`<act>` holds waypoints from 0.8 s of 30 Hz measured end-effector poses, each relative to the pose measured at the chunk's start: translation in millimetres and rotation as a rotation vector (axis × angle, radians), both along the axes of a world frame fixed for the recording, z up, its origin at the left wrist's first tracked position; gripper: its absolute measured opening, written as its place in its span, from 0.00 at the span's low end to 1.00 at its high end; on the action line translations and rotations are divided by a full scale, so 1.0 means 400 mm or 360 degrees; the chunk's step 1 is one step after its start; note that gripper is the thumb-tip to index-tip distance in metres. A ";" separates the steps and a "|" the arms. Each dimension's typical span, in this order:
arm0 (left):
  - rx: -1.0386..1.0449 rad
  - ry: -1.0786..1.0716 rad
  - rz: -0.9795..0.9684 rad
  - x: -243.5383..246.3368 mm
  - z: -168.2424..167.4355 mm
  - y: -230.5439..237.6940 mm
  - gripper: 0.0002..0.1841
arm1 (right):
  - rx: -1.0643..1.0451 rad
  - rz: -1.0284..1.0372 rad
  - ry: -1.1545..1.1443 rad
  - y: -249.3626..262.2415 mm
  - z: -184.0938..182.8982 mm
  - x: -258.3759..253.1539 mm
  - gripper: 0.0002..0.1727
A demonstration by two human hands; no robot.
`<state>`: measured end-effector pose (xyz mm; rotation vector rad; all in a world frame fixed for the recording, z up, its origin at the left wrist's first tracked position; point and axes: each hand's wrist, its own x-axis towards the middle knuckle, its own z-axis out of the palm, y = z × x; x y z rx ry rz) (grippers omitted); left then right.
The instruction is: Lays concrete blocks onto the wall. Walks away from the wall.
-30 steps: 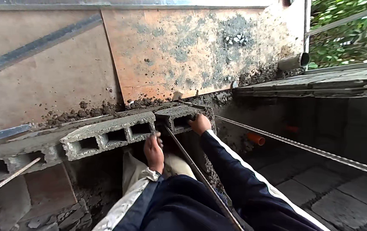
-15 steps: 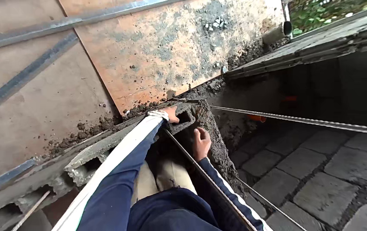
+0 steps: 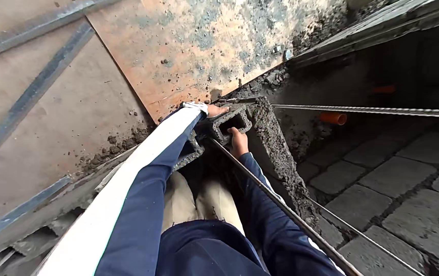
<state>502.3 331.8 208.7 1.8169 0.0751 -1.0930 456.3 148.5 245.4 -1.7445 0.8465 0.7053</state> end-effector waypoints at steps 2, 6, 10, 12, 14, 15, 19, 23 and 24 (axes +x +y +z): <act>-0.0014 0.0069 0.0018 -0.016 0.005 0.003 0.44 | -0.0027 0.0001 -0.0007 -0.008 -0.006 -0.005 0.22; 0.0017 0.0206 0.0038 -0.020 -0.011 0.019 0.47 | -0.0056 -0.0043 -0.0038 -0.012 0.002 -0.006 0.19; -0.0023 0.0254 0.0085 -0.024 -0.004 0.021 0.46 | -0.0014 -0.0088 -0.0024 -0.008 0.007 -0.005 0.19; -0.0025 0.0180 0.0033 -0.018 -0.007 0.022 0.46 | 0.0027 -0.0110 -0.0031 -0.005 0.011 -0.001 0.18; -0.0069 0.0091 -0.0039 -0.016 -0.026 0.015 0.43 | 0.0025 -0.0124 -0.0028 -0.006 0.017 -0.004 0.17; -0.0106 0.0067 -0.0060 -0.019 -0.043 0.009 0.42 | 0.0004 -0.0123 -0.0021 -0.008 0.017 -0.009 0.17; -0.0210 0.0037 -0.0008 -0.027 -0.118 0.003 0.40 | -0.0082 -0.0084 -0.0090 0.000 -0.014 -0.022 0.17; -0.0252 0.0041 0.0007 -0.027 -0.104 0.016 0.39 | -0.0106 -0.0010 -0.0133 0.006 -0.023 -0.022 0.16; -0.0240 0.0062 0.0016 -0.025 -0.105 0.020 0.39 | -0.0124 -0.0017 -0.0132 0.012 -0.024 -0.021 0.17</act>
